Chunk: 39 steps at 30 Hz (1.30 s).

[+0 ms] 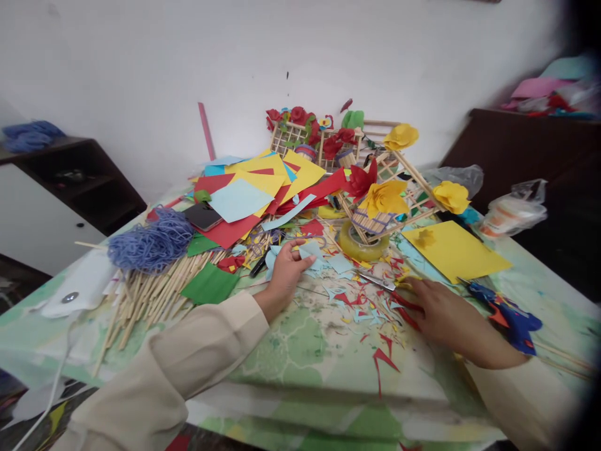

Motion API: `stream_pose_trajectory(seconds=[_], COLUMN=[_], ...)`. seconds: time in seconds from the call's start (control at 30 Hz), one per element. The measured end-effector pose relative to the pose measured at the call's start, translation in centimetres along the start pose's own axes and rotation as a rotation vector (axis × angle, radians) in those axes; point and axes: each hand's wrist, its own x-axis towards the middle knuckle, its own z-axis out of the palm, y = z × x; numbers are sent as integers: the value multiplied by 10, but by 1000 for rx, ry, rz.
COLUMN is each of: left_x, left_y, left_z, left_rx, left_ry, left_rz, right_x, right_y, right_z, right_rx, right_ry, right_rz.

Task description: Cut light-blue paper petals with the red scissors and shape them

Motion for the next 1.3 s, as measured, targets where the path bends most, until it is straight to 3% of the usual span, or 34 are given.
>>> stream_pose_trajectory(seconds=[0.2, 0.33, 0.43, 0.5, 0.67, 0.77, 0.9, 1.1, 1.3], left_x=[12, 19, 19, 17, 10, 7, 4, 2, -3], left_y=[4, 8, 9, 8, 6, 7, 8, 5, 5], left_z=[-7, -10, -9, -7, -3, -2, -1, 0, 3], left_rx=[-40, -46, -111, -143, -150, -155, -153, -121, -76], left_ry=[53, 111, 114, 111, 73, 43, 13, 13, -14], left_rz=[158, 143, 94, 77, 57, 51, 39, 27, 43], right_x=[1, 2, 12, 24, 57, 70, 70, 61, 62], right_y=[2, -2, -13, -27, -71, -85, -84, -79, -78], right_z=[-30, -60, -70, -67, -34, -13, 1, 1, 2], right_rx=[49, 3, 83, 240, 557, 485, 329, 160, 160], right_ry=[-52, 72, 233, 294, 255, 274, 232, 226, 168], right_rz=[111, 160, 189, 147, -79, -74, -83, -130, -137])
